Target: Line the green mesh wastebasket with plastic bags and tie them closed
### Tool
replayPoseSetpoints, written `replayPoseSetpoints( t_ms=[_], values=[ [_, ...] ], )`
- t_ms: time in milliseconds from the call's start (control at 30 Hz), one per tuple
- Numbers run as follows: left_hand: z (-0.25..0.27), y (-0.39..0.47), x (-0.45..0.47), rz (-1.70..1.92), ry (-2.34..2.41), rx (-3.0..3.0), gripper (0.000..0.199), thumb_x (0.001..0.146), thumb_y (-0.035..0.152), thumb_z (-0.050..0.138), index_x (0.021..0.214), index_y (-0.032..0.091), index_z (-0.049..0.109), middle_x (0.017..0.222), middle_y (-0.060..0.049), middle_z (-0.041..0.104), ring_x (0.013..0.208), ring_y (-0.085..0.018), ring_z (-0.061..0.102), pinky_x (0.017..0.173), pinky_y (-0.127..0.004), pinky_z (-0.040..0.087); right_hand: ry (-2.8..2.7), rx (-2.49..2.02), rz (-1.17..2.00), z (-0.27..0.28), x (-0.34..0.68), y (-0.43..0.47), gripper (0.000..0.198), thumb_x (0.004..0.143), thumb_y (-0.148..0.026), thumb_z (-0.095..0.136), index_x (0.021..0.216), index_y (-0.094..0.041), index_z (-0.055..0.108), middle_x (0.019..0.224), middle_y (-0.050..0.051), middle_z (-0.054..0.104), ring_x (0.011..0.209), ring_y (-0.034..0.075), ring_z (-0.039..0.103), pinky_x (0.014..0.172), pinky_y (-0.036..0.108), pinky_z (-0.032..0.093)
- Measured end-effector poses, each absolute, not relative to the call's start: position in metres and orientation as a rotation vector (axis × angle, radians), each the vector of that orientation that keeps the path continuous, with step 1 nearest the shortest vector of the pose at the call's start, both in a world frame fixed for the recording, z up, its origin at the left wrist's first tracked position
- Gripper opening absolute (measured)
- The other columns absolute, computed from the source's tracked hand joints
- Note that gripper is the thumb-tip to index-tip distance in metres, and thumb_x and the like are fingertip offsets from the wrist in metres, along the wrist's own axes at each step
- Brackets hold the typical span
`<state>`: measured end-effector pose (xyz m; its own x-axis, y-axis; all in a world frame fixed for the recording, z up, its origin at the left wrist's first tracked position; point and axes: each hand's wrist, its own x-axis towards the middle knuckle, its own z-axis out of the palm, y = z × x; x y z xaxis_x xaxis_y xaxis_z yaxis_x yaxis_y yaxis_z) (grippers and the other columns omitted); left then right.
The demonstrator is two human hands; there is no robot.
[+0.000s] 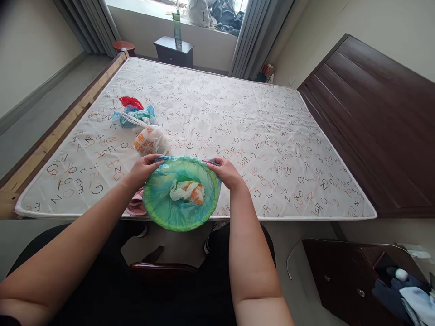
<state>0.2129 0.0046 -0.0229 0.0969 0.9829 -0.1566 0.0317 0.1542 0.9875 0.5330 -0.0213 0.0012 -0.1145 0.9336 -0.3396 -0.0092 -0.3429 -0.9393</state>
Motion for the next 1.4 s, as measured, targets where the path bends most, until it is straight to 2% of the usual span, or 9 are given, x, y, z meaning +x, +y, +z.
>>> replayPoseSetpoints(
  t_ms=[133, 267, 433, 633, 733, 833, 1000, 1133, 1400],
  values=[
    [-0.024, 0.003, 0.217, 1.123, 1.315, 1.393, 0.042, 0.078, 0.048, 0.081, 0.108, 0.018, 0.082, 0.102, -0.009, 0.079, 0.092, -0.022, 0.069, 0.085, -0.034, 0.054, -1.183, -1.397, 1.232, -0.003, 0.523, -0.019, 0.034, 0.073, -0.047, 0.083, 0.091, -0.022, 0.068, 0.082, -0.001, 0.068, 0.071, 0.014, 0.06, 0.065, 0.027, 0.049],
    [-0.024, 0.002, 0.218, 1.202, 1.398, 1.638, 0.027, 0.086, 0.037, 0.072, 0.105, 0.022, 0.083, 0.097, -0.005, 0.076, 0.092, -0.021, 0.067, 0.089, -0.034, 0.053, -1.301, -1.434, 0.92, -0.006, 0.507, -0.021, 0.029, 0.081, -0.046, 0.073, 0.1, -0.024, 0.067, 0.081, -0.002, 0.064, 0.072, 0.015, 0.056, 0.069, 0.029, 0.048],
    [-0.022, 0.0, 0.218, 1.284, 1.417, 1.676, 0.025, 0.089, 0.034, 0.069, 0.106, 0.021, 0.082, 0.097, -0.004, 0.074, 0.091, -0.019, 0.066, 0.089, -0.032, 0.053, -1.469, -1.514, 0.559, -0.004, 0.491, -0.031, 0.022, 0.092, -0.042, 0.06, 0.105, -0.025, 0.065, 0.075, -0.003, 0.06, 0.068, 0.016, 0.054, 0.071, 0.03, 0.046],
    [-0.019, -0.004, 0.219, 1.271, 1.446, 1.734, 0.031, 0.093, 0.038, 0.064, 0.112, 0.02, 0.079, 0.102, -0.005, 0.076, 0.093, -0.019, 0.066, 0.089, -0.032, 0.052, -1.566, -1.501, 0.438, -0.004, 0.49, -0.033, 0.025, 0.098, -0.045, 0.051, 0.104, -0.025, 0.064, 0.079, -0.001, 0.063, 0.071, 0.017, 0.055, 0.072, 0.03, 0.044],
    [-0.017, -0.001, 0.216, 1.213, 1.532, 1.677, 0.035, 0.093, 0.042, 0.062, 0.117, 0.02, 0.076, 0.107, -0.005, 0.076, 0.092, -0.019, 0.067, 0.088, -0.03, 0.052, -1.571, -1.573, 0.483, -0.002, 0.496, -0.03, 0.032, 0.1, -0.052, 0.049, 0.088, -0.025, 0.061, 0.073, -0.001, 0.058, 0.07, 0.017, 0.05, 0.07, 0.03, 0.041],
    [-0.019, 0.007, 0.206, 1.12, 1.578, 1.597, 0.036, 0.087, 0.045, 0.068, 0.11, 0.018, 0.076, 0.095, -0.005, 0.074, 0.081, -0.018, 0.064, 0.077, -0.027, 0.05, -1.505, -1.629, 0.65, 0.002, 0.508, -0.026, 0.039, 0.096, -0.057, 0.055, 0.075, -0.024, 0.053, 0.067, -0.002, 0.048, 0.067, 0.016, 0.043, 0.065, 0.029, 0.038],
    [-0.027, 0.02, 0.181, 0.834, 1.548, 1.4, 0.043, 0.071, 0.05, 0.081, 0.097, 0.017, 0.077, 0.081, -0.004, 0.072, 0.07, -0.017, 0.06, 0.06, -0.024, 0.043, -1.513, -1.695, 0.978, 0.006, 0.535, -0.024, 0.035, 0.086, -0.055, 0.068, 0.075, -0.023, 0.057, 0.066, -0.004, 0.049, 0.063, 0.014, 0.042, 0.057, 0.028, 0.034],
    [-0.031, 0.02, 0.169, 0.684, 1.62, 1.248, 0.042, 0.07, 0.052, 0.082, 0.095, 0.019, 0.075, 0.073, -0.003, 0.069, 0.06, -0.017, 0.058, 0.052, -0.025, 0.043, -1.544, -1.777, 1.076, 0.004, 0.549, -0.027, 0.034, 0.085, -0.053, 0.07, 0.078, -0.022, 0.06, 0.071, -0.002, 0.057, 0.066, 0.014, 0.049, 0.056, 0.027, 0.037],
    [-0.024, 0.005, 0.158, 0.34, 1.378, 1.017, 0.064, 0.073, 0.071, 0.079, 0.11, 0.02, 0.071, 0.096, -0.012, 0.077, 0.076, -0.024, 0.074, 0.065, -0.033, 0.06, -1.4, -1.845, 1.378, 0.002, 0.562, -0.037, 0.025, 0.086, -0.044, 0.075, 0.086, -0.023, 0.062, 0.085, 0.005, 0.069, 0.072, 0.019, 0.065, 0.05, 0.028, 0.055]
  ],
)
